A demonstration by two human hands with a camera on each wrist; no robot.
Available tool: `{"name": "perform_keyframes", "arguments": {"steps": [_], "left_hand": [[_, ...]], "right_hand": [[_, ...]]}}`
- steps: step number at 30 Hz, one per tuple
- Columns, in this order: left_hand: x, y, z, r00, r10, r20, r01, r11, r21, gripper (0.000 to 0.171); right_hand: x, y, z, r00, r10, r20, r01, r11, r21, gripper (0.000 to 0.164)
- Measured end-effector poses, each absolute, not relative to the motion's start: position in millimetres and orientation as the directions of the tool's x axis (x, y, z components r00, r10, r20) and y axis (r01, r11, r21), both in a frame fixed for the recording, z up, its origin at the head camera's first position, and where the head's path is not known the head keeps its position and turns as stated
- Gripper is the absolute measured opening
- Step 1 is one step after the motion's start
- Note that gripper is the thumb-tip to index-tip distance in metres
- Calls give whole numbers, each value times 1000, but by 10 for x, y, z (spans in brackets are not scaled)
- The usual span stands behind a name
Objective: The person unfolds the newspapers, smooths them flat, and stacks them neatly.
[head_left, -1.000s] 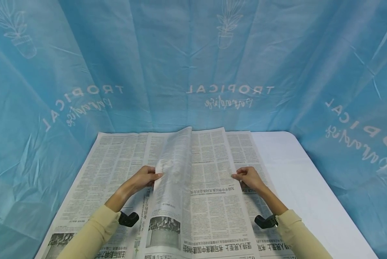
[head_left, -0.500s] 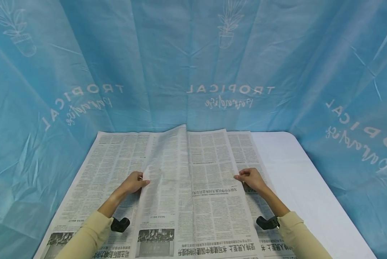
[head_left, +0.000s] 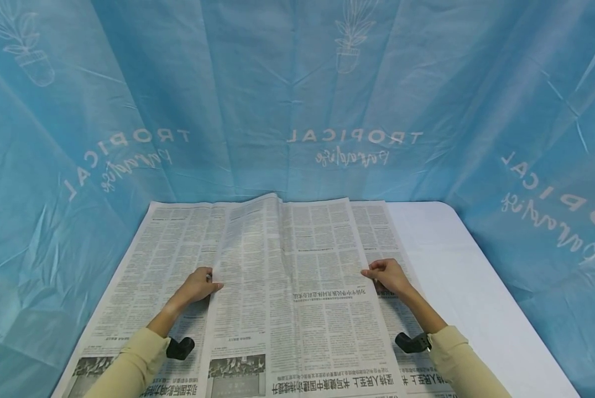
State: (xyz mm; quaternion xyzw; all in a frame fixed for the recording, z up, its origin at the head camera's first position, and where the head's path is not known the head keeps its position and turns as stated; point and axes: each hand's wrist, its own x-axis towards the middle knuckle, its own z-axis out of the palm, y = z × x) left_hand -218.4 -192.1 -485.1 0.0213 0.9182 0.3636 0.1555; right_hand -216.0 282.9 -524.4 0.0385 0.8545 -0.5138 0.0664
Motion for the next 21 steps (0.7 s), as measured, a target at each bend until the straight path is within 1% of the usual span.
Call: {"name": "perform_keyframes", "arguments": {"steps": [3, 10, 13, 16, 21], "left_hand": [[-2192, -1938, -4850, -949, 139, -282, -87, 747, 659, 41], [-2165, -2002, -4803, -944, 140, -299, -74, 792, 606, 64], [-2154, -2027, -4790, -945, 139, -295, -77, 783, 617, 59], [-2144, -2059, -4792, -948, 145, -282, -66, 779, 623, 50], [-2135, -2124, -4798, -951, 162, -262, -41, 776, 630, 48]], "right_hand": [[-2154, 2849, -5247, -988, -7, -152, 130, 477, -869, 33], [-2132, 2905, -5240, -988, -13, -157, 132, 475, -870, 33], [-2125, 2935, -5238, -989, -19, -149, 123, 476, -871, 31], [-2118, 2971, -5235, -989, -24, -143, 113, 487, -866, 31], [-2100, 3012, -5219, -988, -3, -153, 130, 512, -849, 31]]}}
